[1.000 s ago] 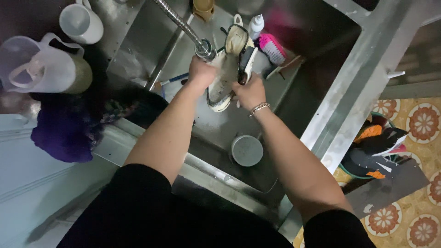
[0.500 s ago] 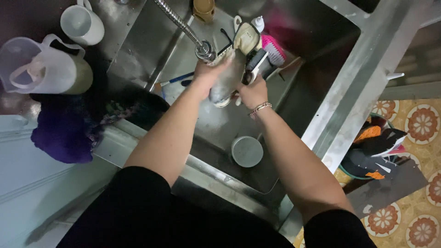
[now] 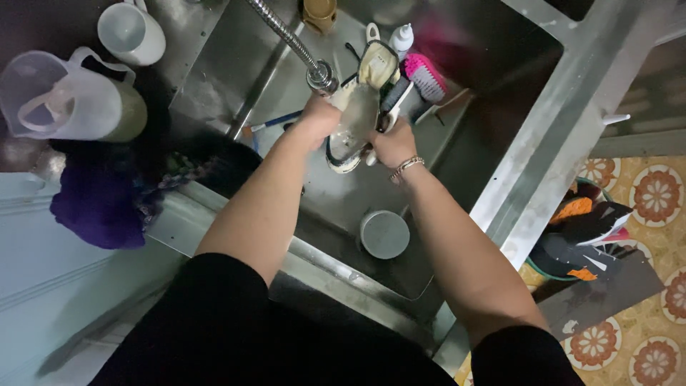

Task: The person is cleaning shoes at a sink using water and a brush.

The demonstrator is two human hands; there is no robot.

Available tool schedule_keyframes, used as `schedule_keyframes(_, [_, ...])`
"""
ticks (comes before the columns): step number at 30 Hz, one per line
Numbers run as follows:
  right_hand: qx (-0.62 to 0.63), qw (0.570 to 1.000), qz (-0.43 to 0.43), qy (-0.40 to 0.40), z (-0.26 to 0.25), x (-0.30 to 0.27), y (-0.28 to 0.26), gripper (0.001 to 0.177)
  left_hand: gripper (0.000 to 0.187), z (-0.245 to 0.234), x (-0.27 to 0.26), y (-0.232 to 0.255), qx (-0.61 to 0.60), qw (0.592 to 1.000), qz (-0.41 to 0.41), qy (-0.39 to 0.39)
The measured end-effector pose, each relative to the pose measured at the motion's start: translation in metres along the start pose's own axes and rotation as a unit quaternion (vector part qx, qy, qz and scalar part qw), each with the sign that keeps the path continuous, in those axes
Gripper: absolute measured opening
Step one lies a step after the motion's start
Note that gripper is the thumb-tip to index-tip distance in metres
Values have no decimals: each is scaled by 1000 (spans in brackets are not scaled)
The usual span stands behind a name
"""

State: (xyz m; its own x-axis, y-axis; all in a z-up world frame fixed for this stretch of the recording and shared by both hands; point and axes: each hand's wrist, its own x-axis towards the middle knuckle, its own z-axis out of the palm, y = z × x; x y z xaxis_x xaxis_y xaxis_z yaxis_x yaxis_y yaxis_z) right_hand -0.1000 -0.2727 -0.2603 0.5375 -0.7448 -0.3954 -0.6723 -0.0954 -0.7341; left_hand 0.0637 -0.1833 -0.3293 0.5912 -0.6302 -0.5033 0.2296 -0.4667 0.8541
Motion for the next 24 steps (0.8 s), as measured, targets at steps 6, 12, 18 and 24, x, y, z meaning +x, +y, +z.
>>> schedule_keyframes(6, [231, 967, 21, -102, -9, -9, -17, 31, 57, -8, -14, 21, -143, 985, -75, -57])
schedule_keyframes(12, [191, 970, 71, -132, 0, -11, -15, 29, 44, 1, -25, 26, -15, 1000, 12, -25])
schedule_keyframes(18, [179, 971, 72, -142, 9, -8, -10, 28, 49, 5, -26, 31, -37, 987, -85, 130])
schedule_keyframes(24, [141, 972, 159, -98, 0, -14, -25, 29, 40, -1, -15, 17, -49, 996, -66, 25])
